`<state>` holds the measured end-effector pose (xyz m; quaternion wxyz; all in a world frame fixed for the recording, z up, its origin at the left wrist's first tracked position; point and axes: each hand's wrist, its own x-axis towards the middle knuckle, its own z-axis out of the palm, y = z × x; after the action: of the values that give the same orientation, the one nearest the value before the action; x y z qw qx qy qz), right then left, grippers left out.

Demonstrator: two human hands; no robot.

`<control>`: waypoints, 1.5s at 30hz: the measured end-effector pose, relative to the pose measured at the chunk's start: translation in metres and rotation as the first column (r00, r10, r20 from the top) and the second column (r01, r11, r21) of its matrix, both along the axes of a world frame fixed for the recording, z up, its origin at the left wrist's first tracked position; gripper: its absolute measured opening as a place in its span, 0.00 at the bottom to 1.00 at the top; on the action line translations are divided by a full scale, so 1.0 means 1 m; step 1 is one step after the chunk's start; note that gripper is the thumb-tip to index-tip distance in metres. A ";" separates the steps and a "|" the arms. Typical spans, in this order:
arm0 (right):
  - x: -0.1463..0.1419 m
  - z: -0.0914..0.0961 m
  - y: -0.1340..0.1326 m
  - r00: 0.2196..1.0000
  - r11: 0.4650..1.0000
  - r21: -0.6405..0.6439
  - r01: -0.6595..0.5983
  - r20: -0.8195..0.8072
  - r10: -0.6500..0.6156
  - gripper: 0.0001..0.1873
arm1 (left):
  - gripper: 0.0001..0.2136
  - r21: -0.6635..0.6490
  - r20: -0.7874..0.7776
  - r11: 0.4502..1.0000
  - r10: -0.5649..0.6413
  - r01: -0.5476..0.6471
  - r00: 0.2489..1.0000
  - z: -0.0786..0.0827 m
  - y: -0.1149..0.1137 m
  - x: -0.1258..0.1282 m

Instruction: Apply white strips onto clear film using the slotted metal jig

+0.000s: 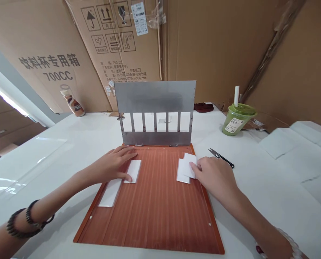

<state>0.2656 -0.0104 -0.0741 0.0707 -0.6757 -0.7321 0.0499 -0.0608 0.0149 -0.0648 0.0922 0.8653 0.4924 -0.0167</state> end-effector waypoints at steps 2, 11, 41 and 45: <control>0.002 0.001 0.001 0.999 1.000 -0.019 0.018 0.047 -0.018 0.26 | 0.35 -0.011 0.005 1.000 0.017 -0.017 1.000 -0.005 -0.008 -0.008; -0.005 -0.018 0.003 0.946 0.977 0.185 -0.104 -0.285 0.155 0.28 | 0.24 -0.218 0.557 0.954 0.294 -0.205 0.777 -0.008 -0.023 0.016; -0.032 0.002 -0.023 0.297 0.860 -0.043 -0.508 -0.946 0.128 0.16 | 0.25 -0.568 0.817 0.808 0.530 0.155 0.228 -0.005 -0.078 0.092; -0.015 0.008 -0.014 0.379 0.866 -0.046 -0.497 -0.910 0.169 0.17 | 0.28 -0.492 0.670 0.840 0.198 0.228 0.716 0.021 -0.070 0.075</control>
<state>0.2505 -0.0240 -0.0657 0.3199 -0.3867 -0.6903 0.5212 0.0138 -0.0548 -0.0436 0.5111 0.7477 0.3876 0.1716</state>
